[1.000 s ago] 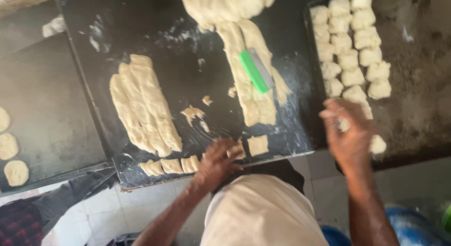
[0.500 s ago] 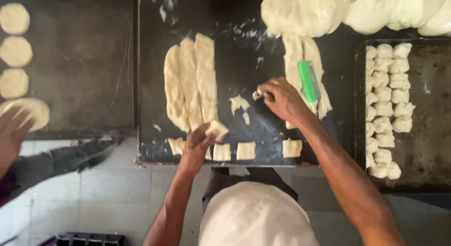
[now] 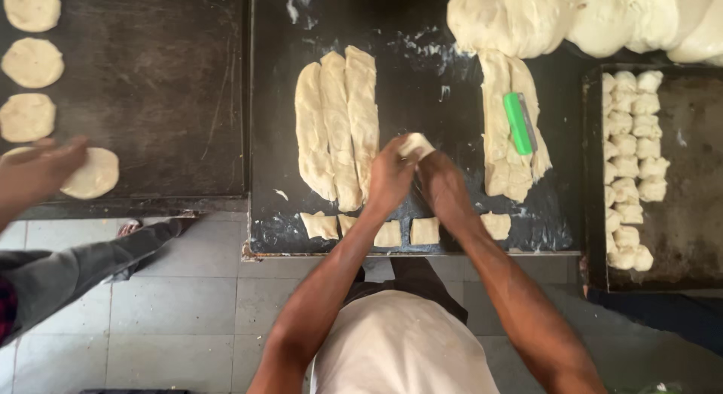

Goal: The person divides dough with a scraper, shapes individual pieces by hand, and places them onto a metal tray.

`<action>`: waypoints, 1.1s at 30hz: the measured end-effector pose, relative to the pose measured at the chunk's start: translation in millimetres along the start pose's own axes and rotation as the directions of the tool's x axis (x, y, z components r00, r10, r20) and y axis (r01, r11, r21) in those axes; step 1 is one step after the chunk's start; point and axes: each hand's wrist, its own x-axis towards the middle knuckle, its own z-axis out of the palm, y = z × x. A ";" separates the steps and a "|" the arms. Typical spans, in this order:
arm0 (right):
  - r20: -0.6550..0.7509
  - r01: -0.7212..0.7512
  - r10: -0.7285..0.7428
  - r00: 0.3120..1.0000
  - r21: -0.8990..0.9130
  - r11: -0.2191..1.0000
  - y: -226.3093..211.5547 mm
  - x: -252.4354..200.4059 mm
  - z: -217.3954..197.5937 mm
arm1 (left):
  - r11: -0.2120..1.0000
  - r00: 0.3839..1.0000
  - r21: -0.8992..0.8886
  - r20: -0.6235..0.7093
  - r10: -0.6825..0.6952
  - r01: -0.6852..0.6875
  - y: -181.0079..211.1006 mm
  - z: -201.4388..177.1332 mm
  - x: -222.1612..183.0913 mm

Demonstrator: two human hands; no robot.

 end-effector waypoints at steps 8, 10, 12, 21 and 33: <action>0.120 -0.240 0.237 0.964 0.007 0.971 -2.2 -85.4 -47.0 | 0.944 0.960 0.325 0.240 -0.142 0.058 -10.0 -3.8 0.9; 0.184 -0.292 0.244 0.952 0.310 0.905 -3.5 -85.0 -65.3 | 0.952 0.930 0.305 0.354 -0.094 -0.020 -6.7 -10.7 -2.5; 0.211 -0.358 0.293 0.933 0.440 0.823 -15.1 -87.3 -71.2 | 0.956 0.867 0.225 0.496 0.053 -0.187 -7.5 -13.8 -19.8; 0.087 -0.089 0.077 0.993 0.133 0.987 -73.8 -50.0 -90.8 | 0.952 0.660 -0.002 0.721 -0.211 0.306 14.5 -37.9 -42.3; 0.351 -0.458 0.412 0.841 0.867 0.197 -24.7 -78.9 -79.9 | 0.909 0.733 -0.287 0.679 -0.030 0.304 64.0 -40.0 -64.2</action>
